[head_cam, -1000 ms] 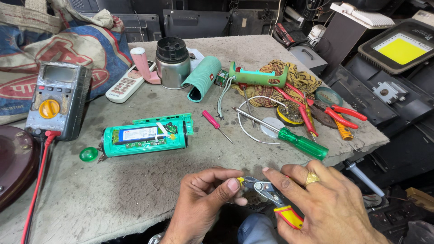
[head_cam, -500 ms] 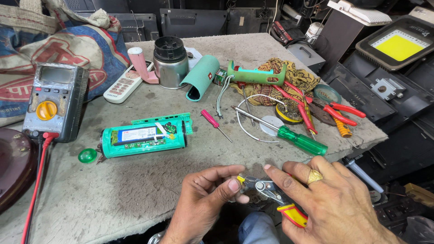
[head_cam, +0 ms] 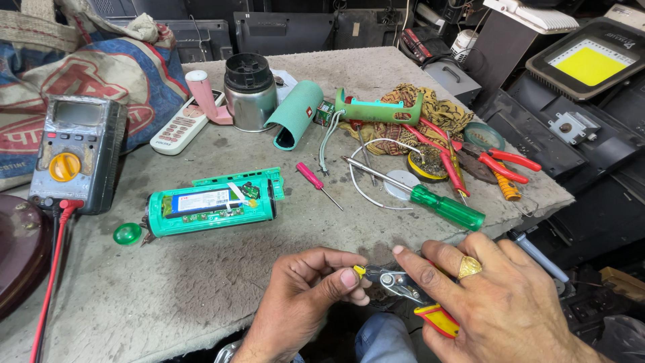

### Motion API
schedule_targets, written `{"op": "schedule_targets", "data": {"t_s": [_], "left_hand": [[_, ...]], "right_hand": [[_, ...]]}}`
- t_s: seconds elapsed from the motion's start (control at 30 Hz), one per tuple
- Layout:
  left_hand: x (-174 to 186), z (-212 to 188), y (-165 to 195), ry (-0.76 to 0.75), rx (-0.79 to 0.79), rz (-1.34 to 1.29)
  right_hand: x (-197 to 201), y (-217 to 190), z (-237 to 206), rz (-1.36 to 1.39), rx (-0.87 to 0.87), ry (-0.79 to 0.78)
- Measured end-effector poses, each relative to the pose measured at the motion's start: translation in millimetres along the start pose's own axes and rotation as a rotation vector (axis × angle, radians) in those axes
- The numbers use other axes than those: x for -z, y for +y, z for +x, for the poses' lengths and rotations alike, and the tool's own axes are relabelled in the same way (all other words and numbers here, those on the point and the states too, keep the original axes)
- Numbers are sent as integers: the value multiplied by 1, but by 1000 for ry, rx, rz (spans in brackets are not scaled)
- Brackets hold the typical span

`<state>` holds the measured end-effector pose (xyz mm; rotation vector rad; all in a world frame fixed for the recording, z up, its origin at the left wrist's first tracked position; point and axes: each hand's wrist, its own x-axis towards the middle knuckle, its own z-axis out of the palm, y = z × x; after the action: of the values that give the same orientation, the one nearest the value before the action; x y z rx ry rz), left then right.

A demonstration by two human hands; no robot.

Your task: The person disassembles a teal handheld device, removes a battery and circuit board, and uses pliers to strip and trim a small yellow wire. They then insert the wire into a port on the device casing and test the connection with a multimeter probe.

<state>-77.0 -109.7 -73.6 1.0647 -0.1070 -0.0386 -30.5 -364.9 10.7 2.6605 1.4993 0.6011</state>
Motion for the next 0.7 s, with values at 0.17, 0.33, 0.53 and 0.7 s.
{"op": "schedule_targets", "data": {"t_s": [0.17,0.33,0.53,0.7], "left_hand": [[-1,1,1,19,30,-26],[0,2,3,25,55,-58],[0,2,0,-4,43,-93],[1,1,1,-6,51,-76]], "right_hand": [[2,-1,1,-22,25,12],[6,-2,1,-9,0,7],[7,-4,4,-29,31,26],[10,-5,7,-42,47,31]]}}
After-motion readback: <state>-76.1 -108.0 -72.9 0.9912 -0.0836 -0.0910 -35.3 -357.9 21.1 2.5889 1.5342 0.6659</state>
